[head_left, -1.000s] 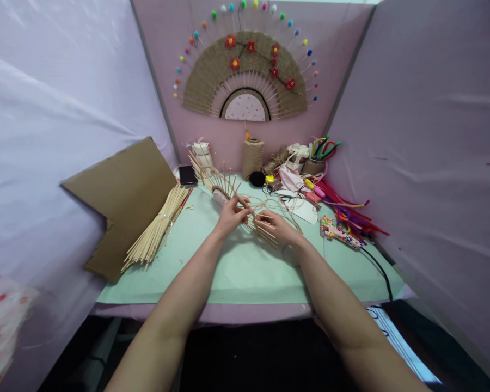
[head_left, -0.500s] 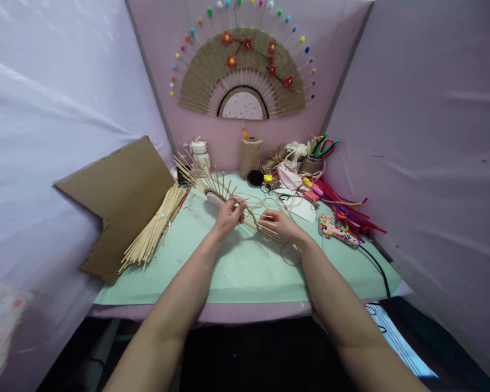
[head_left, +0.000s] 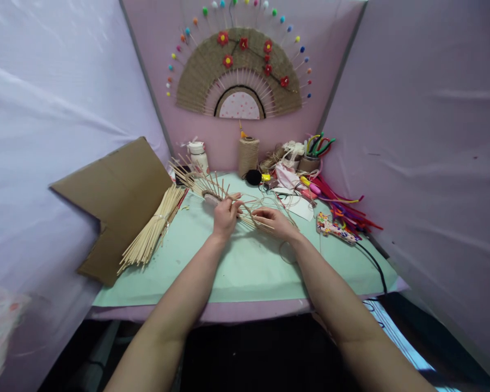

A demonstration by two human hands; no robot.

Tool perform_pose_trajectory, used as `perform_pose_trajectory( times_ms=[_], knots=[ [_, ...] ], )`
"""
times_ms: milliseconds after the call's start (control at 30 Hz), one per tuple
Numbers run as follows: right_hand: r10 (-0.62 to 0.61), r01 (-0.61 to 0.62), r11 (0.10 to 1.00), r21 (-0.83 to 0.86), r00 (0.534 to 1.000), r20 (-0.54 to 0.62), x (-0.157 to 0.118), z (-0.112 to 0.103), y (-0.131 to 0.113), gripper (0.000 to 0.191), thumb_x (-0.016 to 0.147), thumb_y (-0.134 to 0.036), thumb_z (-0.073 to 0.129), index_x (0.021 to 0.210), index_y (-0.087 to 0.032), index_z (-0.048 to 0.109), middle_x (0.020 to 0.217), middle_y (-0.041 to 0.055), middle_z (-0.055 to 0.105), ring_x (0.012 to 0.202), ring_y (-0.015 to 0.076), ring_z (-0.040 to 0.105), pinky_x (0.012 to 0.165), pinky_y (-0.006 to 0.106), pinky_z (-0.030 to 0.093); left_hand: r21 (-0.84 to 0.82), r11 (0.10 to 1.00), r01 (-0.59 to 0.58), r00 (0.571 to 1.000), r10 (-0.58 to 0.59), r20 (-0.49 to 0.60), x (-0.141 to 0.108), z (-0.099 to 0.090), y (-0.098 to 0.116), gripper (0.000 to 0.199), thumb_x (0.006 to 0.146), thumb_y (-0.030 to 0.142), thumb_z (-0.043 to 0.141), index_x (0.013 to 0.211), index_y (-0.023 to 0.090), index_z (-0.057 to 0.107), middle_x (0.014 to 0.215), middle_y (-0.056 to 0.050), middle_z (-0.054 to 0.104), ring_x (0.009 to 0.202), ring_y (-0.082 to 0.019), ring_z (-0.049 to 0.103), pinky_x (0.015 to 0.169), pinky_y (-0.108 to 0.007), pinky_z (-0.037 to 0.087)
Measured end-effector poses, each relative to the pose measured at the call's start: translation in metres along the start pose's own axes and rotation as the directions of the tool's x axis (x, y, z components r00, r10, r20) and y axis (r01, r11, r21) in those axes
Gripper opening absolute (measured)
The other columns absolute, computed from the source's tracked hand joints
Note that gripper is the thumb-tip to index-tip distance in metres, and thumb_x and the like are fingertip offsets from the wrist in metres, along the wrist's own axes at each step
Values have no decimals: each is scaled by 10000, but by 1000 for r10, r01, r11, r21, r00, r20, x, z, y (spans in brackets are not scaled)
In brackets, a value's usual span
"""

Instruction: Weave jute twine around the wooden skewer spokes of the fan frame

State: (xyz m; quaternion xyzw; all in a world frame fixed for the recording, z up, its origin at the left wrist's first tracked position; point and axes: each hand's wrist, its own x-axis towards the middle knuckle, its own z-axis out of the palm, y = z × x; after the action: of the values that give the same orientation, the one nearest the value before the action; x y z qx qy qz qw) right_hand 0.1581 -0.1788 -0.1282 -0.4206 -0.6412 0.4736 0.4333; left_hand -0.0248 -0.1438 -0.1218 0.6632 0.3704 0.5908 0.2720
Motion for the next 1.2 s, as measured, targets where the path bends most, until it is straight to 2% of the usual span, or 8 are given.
perform_pose_trajectory(
  times_ms=[167,333,567,667,733,800,933,1200],
  knots=[
    [19,-19,1000,-16,1000,4,0,1,-2,406,749,-552,679,851,-159,668,758,15,603,657,132,496,605,259,374,-48,999,14,1000,-14,-8,1,5,-3,351,878,483,570,976,156,651,774,-34,662,565,-110,618,562,-232,507],
    [59,-61,997,50,997,50,1,0,-5,395,737,-555,699,806,-174,618,675,-25,525,592,106,439,566,245,353,-20,996,-92,996,92,2,-2,7,-6,330,906,463,542,1062,184,621,893,-43,640,626,-115,645,611,-254,532],
    [78,-119,922,369,989,125,-1,-2,-20,388,662,-443,805,869,-193,592,648,-68,486,533,70,404,530,225,332,189,947,-259,961,272,-43,-3,2,2,419,951,411,485,1307,190,500,1190,-127,604,696,-102,627,821,-330,535],
    [44,-73,887,455,996,75,0,-2,-25,367,631,-391,832,842,-186,613,671,-60,499,549,64,410,529,216,331,196,924,-329,927,356,-122,-7,4,9,415,945,376,510,1313,190,470,1316,-165,508,715,-85,614,800,-309,538],
    [10,-21,864,503,1000,24,0,-3,-27,361,619,-390,838,824,-188,619,674,-55,504,564,67,423,543,213,344,186,900,-394,895,422,-143,-12,7,16,327,927,331,554,1216,182,524,1224,-131,546,720,-87,602,750,-285,531],
    [-3,4,847,531,1000,-3,0,-3,-29,364,620,-411,834,814,-198,613,666,-53,504,569,74,434,557,218,362,192,875,-445,882,465,-73,-17,10,25,209,911,292,583,1084,175,583,1062,-85,602,737,-103,590,728,-274,514],
    [25,5,840,542,999,-47,-1,-5,-30,375,613,-419,837,807,-212,592,674,-48,522,561,82,443,554,226,374,156,894,-420,907,412,79,-21,18,39,144,929,290,554,971,178,633,935,-63,660,829,-145,605,725,-279,488],
    [51,10,835,550,994,-95,0,-2,-26,407,564,-401,869,789,-203,593,673,-52,533,547,70,441,519,214,340,215,932,-292,956,293,30,-21,24,39,141,891,342,610,882,204,634,842,-26,662,851,-182,544,796,-325,441]
  ],
)
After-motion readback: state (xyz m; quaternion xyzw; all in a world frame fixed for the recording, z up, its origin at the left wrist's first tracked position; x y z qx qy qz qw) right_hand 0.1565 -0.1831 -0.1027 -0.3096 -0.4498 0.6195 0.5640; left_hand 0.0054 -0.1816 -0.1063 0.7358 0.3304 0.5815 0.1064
